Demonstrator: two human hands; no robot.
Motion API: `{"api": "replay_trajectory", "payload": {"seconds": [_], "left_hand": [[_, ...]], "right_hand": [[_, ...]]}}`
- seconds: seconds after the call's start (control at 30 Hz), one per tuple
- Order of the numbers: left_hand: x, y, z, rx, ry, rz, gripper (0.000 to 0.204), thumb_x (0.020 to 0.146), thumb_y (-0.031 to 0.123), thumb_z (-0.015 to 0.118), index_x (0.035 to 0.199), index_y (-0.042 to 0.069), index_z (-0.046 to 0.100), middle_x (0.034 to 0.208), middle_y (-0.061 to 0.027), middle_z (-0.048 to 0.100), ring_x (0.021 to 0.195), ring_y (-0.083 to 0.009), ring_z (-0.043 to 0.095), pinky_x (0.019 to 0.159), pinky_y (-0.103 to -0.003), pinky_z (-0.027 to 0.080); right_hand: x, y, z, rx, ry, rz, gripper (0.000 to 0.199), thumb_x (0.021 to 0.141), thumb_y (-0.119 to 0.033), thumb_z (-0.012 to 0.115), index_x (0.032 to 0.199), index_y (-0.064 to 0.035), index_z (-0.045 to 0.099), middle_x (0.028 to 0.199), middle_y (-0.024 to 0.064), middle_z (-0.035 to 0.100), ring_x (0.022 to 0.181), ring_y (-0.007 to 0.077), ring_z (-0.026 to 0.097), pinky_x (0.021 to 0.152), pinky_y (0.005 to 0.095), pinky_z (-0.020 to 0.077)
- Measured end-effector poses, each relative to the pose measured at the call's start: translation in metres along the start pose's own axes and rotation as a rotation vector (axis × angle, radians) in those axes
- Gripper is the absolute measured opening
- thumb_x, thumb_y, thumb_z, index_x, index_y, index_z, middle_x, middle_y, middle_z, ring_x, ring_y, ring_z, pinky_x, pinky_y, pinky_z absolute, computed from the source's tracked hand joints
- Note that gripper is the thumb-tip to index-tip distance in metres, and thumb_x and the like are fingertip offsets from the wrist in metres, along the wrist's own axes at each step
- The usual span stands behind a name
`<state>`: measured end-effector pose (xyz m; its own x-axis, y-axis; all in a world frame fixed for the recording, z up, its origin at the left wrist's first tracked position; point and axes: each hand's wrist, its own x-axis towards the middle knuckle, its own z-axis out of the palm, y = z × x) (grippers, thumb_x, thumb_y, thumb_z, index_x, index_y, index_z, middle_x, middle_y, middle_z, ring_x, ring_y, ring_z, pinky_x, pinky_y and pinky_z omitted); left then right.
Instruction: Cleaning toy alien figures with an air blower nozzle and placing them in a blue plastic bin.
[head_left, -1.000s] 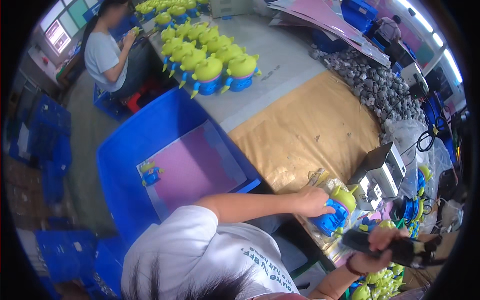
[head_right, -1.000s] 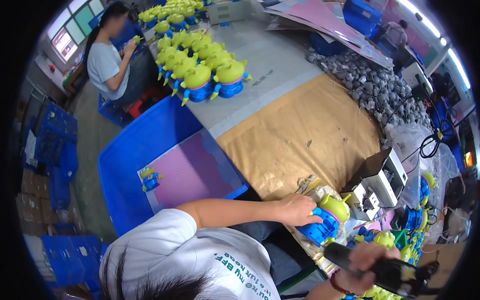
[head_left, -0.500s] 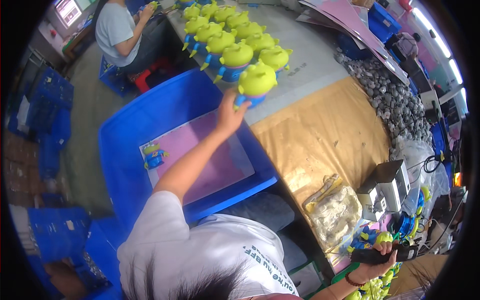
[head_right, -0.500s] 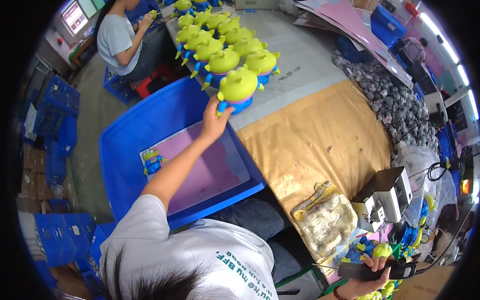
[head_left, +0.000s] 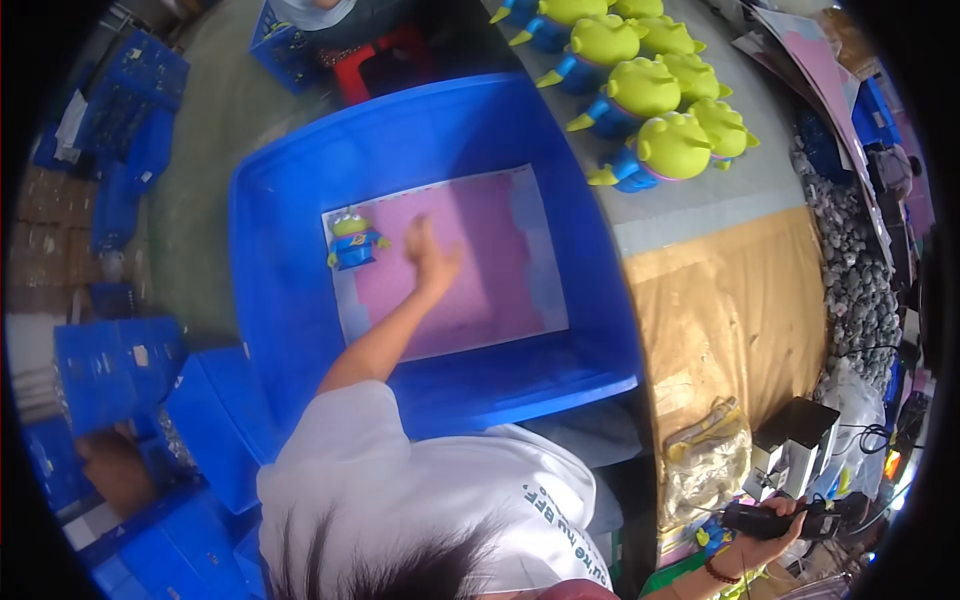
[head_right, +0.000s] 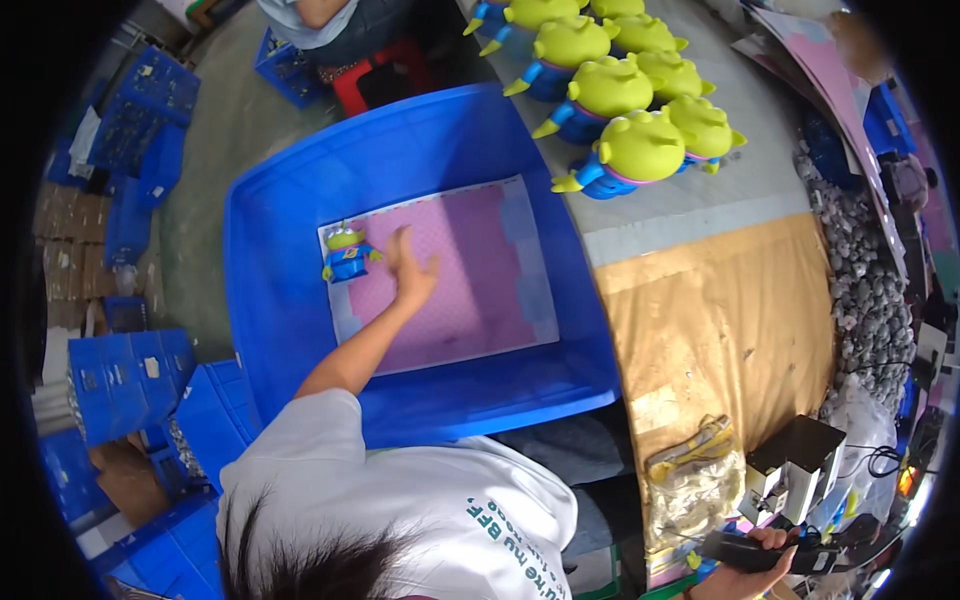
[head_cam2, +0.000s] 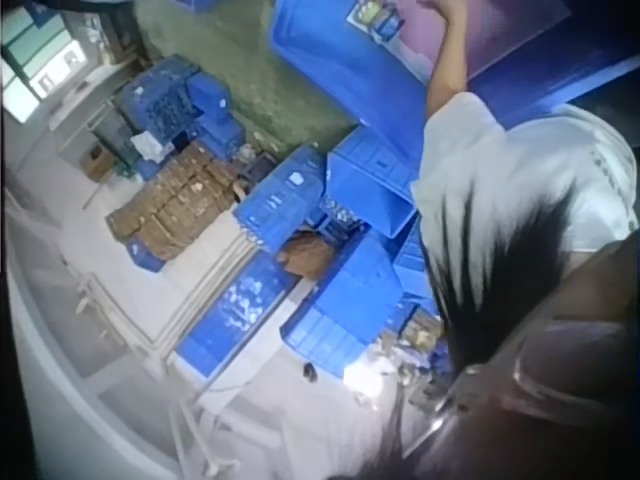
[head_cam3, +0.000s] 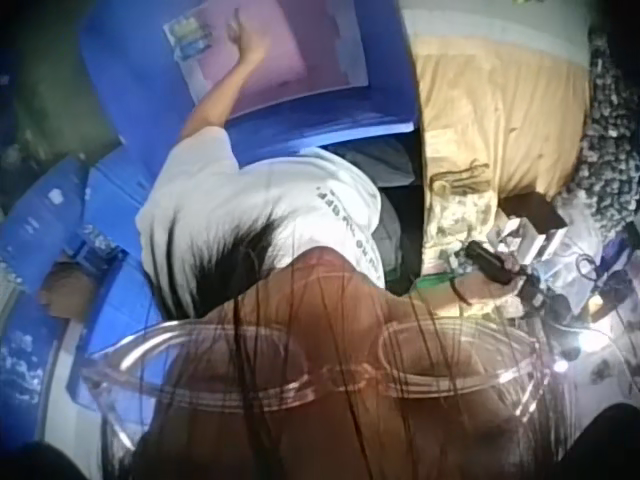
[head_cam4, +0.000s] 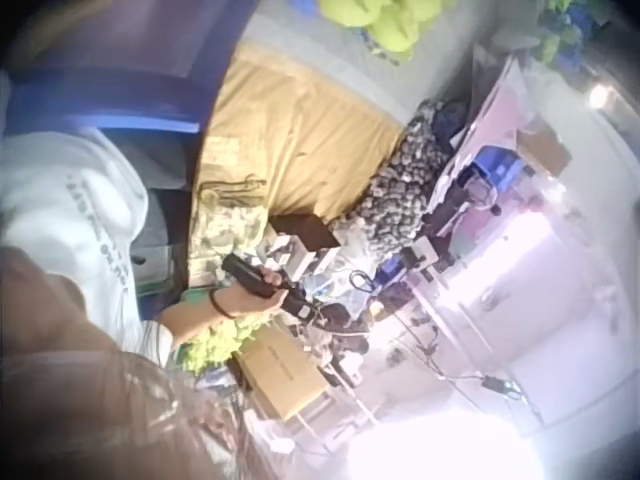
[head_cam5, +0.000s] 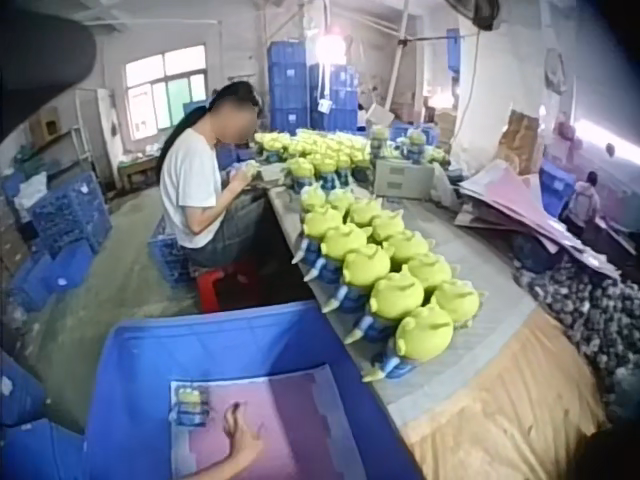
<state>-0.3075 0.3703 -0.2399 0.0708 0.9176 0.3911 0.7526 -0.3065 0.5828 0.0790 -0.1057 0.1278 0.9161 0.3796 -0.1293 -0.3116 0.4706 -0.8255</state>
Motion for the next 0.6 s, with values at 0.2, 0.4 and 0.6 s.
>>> {"api": "replay_trajectory", "payload": {"seconds": [0.2,0.4,0.6], "left_hand": [[-0.005,-0.208,-0.033,0.668,-0.299,-0.689,0.094,0.068,0.044,0.080,0.142,0.010,0.033,0.139,-0.0223,0.042,0.128,-0.0391,0.040,0.100,-0.054,0.039],[0.007,-0.301,-0.008,0.514,-0.330,-0.603,0.095,0.065,0.057,0.079,0.132,0.003,0.038,0.114,-0.0247,0.060,0.108,-0.0417,0.059,0.091,-0.047,0.049],[-0.006,-0.279,0.016,0.582,-0.211,-0.669,0.108,0.066,0.063,0.075,0.141,0.004,0.023,0.118,-0.0326,0.053,0.106,-0.0463,0.058,0.088,-0.049,0.050]], "right_hand": [[-0.003,0.014,0.026,-0.168,0.100,-0.007,0.030,0.093,-0.021,0.060,0.112,-0.0011,0.048,0.093,0.0065,0.052,0.088,0.0175,0.053,0.085,0.0339,0.0462],[0.003,0.008,0.016,-0.137,0.216,-0.010,0.022,0.091,-0.020,0.065,0.098,-0.0022,0.054,0.093,0.0063,0.057,0.089,0.0175,0.057,0.087,0.0346,0.0486],[-0.020,-0.004,-0.002,-0.173,0.299,-0.121,0.023,0.092,-0.021,0.064,0.103,-0.0036,0.054,0.091,0.0046,0.056,0.083,0.0157,0.056,0.082,0.0305,0.0506]]}}
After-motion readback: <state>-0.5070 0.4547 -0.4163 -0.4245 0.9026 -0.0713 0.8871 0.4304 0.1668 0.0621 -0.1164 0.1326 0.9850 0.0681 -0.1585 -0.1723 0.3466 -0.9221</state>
